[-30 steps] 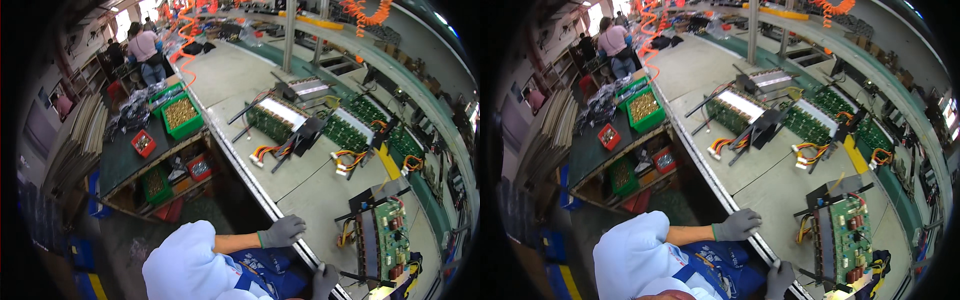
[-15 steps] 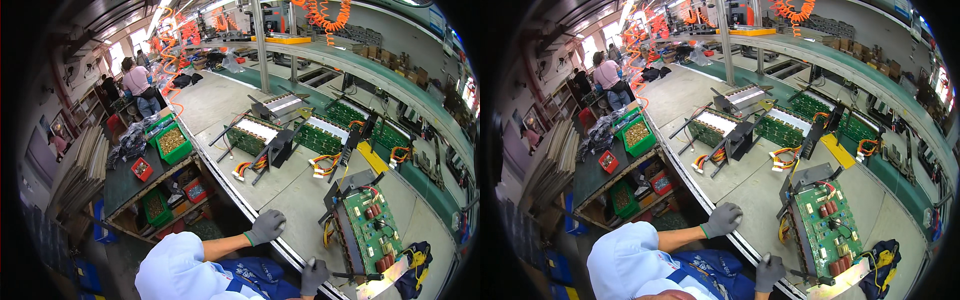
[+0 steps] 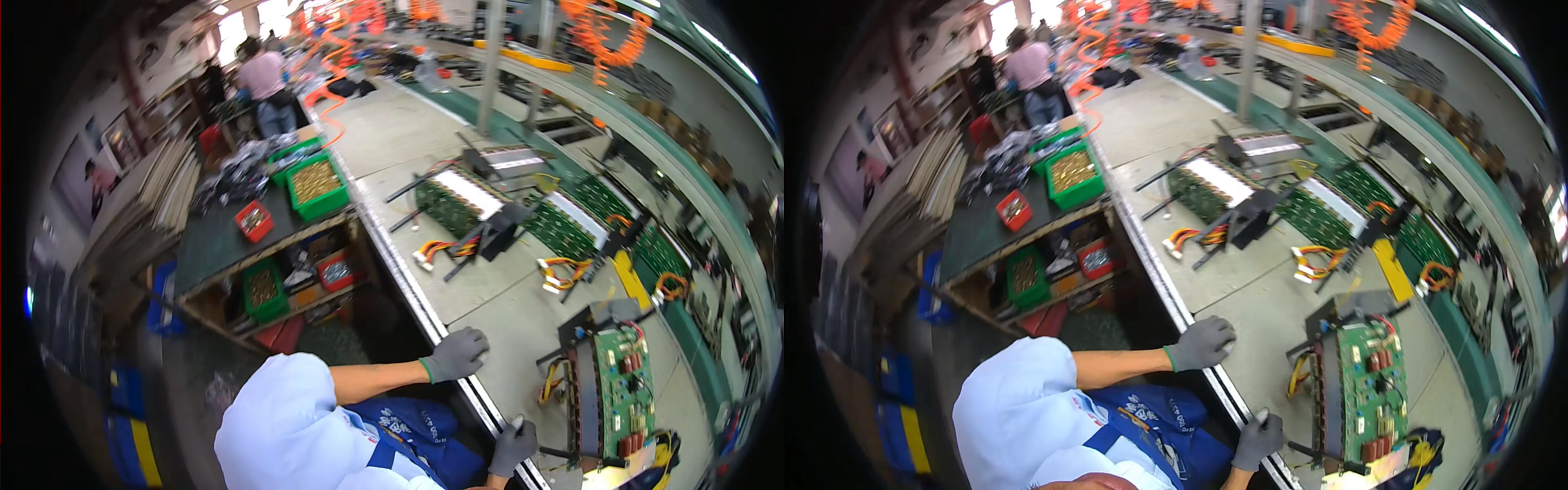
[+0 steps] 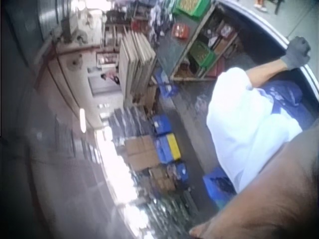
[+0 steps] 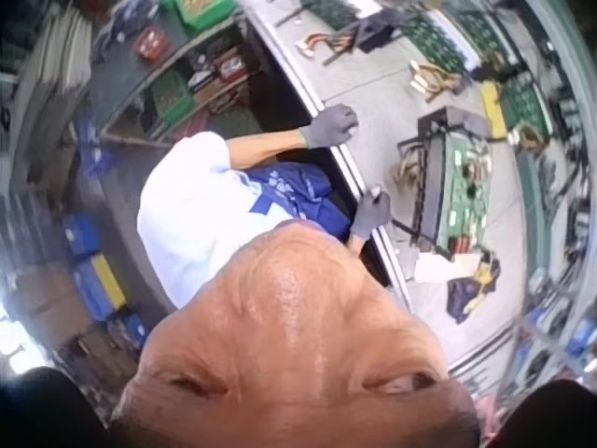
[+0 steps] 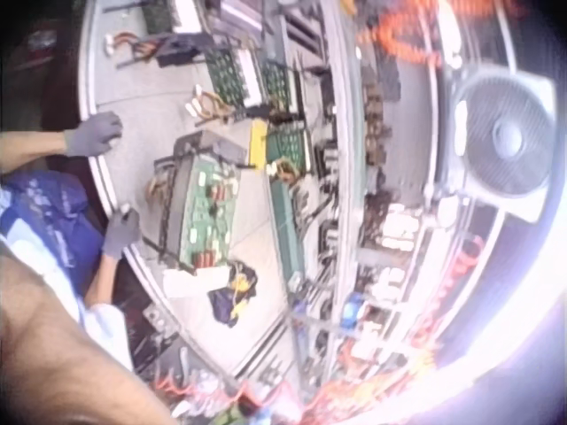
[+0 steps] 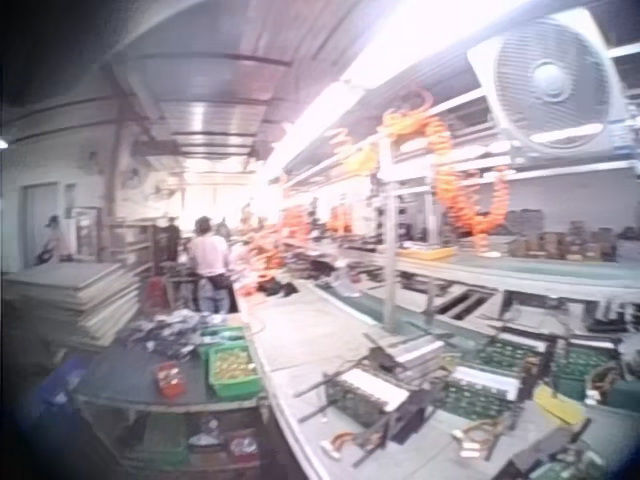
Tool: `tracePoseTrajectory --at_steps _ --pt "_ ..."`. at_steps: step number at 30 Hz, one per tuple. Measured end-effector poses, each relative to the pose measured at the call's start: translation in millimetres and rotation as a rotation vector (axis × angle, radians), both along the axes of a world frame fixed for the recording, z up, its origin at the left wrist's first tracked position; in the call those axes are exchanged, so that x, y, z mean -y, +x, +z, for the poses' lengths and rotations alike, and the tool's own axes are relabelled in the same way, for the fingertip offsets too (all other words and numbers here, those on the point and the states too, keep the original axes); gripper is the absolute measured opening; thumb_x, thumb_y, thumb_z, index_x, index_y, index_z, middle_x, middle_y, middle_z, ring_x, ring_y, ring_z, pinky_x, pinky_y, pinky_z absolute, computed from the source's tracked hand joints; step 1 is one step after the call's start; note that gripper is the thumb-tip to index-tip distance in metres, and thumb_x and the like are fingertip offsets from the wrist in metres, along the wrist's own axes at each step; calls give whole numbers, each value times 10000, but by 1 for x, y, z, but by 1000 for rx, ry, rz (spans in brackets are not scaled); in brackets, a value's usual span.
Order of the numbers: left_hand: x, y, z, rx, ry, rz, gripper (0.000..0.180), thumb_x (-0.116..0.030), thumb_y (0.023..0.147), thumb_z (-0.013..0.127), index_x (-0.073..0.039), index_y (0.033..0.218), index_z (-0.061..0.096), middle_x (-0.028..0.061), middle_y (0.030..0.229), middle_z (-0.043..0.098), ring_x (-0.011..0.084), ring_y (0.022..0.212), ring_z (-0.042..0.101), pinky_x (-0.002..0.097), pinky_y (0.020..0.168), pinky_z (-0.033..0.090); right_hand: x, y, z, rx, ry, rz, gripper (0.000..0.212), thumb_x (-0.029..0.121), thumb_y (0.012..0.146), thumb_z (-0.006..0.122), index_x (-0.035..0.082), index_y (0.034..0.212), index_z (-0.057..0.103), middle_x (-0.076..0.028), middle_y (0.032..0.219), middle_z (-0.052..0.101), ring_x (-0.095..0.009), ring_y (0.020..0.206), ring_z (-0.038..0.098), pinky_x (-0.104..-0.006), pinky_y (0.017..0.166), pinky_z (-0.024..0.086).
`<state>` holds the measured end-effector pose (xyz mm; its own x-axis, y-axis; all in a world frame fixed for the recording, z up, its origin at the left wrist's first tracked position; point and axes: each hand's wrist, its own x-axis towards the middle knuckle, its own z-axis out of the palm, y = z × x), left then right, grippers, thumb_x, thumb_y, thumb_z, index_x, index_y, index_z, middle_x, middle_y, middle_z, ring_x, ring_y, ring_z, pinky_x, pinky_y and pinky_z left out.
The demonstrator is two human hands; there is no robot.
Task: The person assembles an electronic device by installing electronic components and a housing onto a circuit board assembly, securing them with screws using a pneumatic screwdriver.
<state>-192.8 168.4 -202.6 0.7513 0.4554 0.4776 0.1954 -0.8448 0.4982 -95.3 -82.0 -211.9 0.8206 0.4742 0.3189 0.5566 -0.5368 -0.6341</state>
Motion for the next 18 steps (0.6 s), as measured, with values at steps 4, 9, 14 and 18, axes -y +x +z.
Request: tracePoseTrajectory --at_steps 4,9,14,18 --pt "0 -9 -6 3 -16 19 155 -179 837 651 -74 951 639 103 984 623 308 930 600 406 798 503 -2 -4 -4 26 19 -25 323 250 914 611 15 696 579 -190 627 575 -387 550 559 -477 521 400" --pt "-1 -16 -7 -33 -56 -6 157 -200 852 644 -76 948 643 90 982 622 299 930 598 416 799 500 -9 -9 3 27 -21 -73 307 240 903 610 12 698 591 -196 627 571 -397 548 554 -486 523 397" --pt "-3 -13 -3 20 -51 -62 147 -202 851 650 -84 937 640 83 975 620 296 917 596 416 788 500 -14 -12 10 72 -42 -144 290 233 891 613 12 705 593 -198 650 581 -406 579 568 -489 539 405" --pt "-5 -9 -4 52 -42 -76 142 -200 844 659 -92 934 634 76 976 617 292 894 593 417 775 499 -13 -8 4 66 -76 -185 301 238 894 611 9 699 583 -201 662 585 -410 596 573 -487 550 410"
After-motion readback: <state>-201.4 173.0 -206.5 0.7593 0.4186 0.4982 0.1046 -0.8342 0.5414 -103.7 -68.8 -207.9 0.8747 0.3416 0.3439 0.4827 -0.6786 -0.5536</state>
